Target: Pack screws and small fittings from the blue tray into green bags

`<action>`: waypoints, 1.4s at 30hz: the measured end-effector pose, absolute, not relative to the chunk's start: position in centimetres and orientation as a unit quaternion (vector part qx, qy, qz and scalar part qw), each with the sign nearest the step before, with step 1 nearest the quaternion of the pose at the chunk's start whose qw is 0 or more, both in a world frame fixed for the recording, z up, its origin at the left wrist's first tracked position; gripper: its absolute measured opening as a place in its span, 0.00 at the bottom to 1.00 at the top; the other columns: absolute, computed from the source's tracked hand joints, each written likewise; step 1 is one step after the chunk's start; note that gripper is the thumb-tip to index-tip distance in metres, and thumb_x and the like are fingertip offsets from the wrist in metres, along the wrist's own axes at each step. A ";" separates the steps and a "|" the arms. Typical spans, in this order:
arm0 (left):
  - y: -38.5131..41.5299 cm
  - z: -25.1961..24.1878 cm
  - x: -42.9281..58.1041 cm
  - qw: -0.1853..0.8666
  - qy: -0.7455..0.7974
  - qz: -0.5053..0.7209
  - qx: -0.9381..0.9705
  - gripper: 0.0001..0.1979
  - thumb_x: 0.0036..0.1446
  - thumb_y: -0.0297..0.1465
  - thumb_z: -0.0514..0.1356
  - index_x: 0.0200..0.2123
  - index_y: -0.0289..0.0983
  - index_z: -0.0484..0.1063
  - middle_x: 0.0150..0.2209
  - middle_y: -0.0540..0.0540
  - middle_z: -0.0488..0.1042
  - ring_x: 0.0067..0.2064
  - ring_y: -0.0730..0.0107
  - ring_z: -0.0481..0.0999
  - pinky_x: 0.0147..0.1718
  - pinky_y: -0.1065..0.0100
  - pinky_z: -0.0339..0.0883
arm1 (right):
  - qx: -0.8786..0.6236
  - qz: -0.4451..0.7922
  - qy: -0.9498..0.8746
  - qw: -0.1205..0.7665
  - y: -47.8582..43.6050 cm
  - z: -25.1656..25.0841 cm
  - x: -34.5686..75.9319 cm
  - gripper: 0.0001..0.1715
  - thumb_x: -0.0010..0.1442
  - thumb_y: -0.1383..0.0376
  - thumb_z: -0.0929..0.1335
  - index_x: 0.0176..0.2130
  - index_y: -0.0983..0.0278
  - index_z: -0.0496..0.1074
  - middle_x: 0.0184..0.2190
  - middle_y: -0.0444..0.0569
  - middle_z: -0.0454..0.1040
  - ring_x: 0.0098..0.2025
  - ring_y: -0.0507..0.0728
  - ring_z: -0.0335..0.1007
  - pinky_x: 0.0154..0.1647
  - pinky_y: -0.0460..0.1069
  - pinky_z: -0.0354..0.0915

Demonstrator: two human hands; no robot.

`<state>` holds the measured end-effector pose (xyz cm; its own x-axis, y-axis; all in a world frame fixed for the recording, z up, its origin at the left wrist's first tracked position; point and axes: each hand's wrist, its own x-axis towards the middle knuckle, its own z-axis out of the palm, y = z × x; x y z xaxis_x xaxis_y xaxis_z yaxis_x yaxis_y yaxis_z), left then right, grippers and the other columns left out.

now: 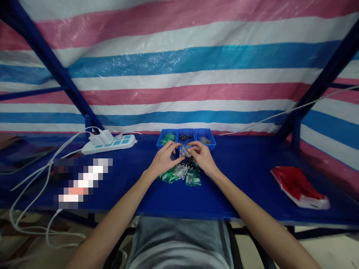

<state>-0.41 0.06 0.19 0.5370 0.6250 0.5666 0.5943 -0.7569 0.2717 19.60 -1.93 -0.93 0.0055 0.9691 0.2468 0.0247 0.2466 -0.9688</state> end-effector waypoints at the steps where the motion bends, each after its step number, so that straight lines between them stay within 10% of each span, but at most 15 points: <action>1: 0.0 0.2 -0.4 0.023 0.348 0.336 0.875 0.24 0.61 0.41 0.63 0.58 0.41 0.64 0.48 0.45 0.69 0.41 0.67 0.75 0.37 0.65 0.71 | -0.438 0.422 -0.564 0.558 -1.9 -0.9 19.6 0.21 0.53 0.55 0.73 0.45 0.62 0.72 0.28 0.45 0.75 0.21 0.51 0.64 0.20 0.46 0.59; 18: 0.4 0.1 -0.4 0.081 0.318 0.377 0.866 0.15 0.70 0.39 0.53 0.54 0.38 0.69 0.44 0.44 0.74 0.44 0.66 0.76 0.44 0.64 0.71 | -0.407 0.458 -0.570 0.548 -2.0 -1.0 19.5 0.19 0.58 0.57 0.70 0.48 0.63 0.70 0.36 0.52 0.80 0.33 0.59 0.80 0.22 0.45 0.64; 32: 0.9 -0.3 -0.3 0.059 0.326 0.421 0.844 0.11 0.69 0.35 0.54 0.45 0.39 0.74 0.40 0.46 0.77 0.42 0.67 0.77 0.43 0.66 0.71 | -0.461 0.171 -0.730 0.475 -2.7 -0.7 19.1 0.12 0.64 0.58 0.68 0.34 0.63 0.76 0.34 0.49 0.76 0.35 0.57 0.72 0.34 0.50 0.64; 42: 1.1 -0.4 -0.3 0.117 0.344 0.439 0.821 0.09 0.65 0.32 0.60 0.48 0.40 0.72 0.39 0.48 0.79 0.40 0.68 0.79 0.40 0.67 0.72 | -0.442 0.196 -0.747 0.457 -3.1 -0.4 18.9 0.17 0.65 0.56 0.66 0.30 0.61 0.76 0.28 0.47 0.76 0.30 0.57 0.69 0.32 0.50 0.61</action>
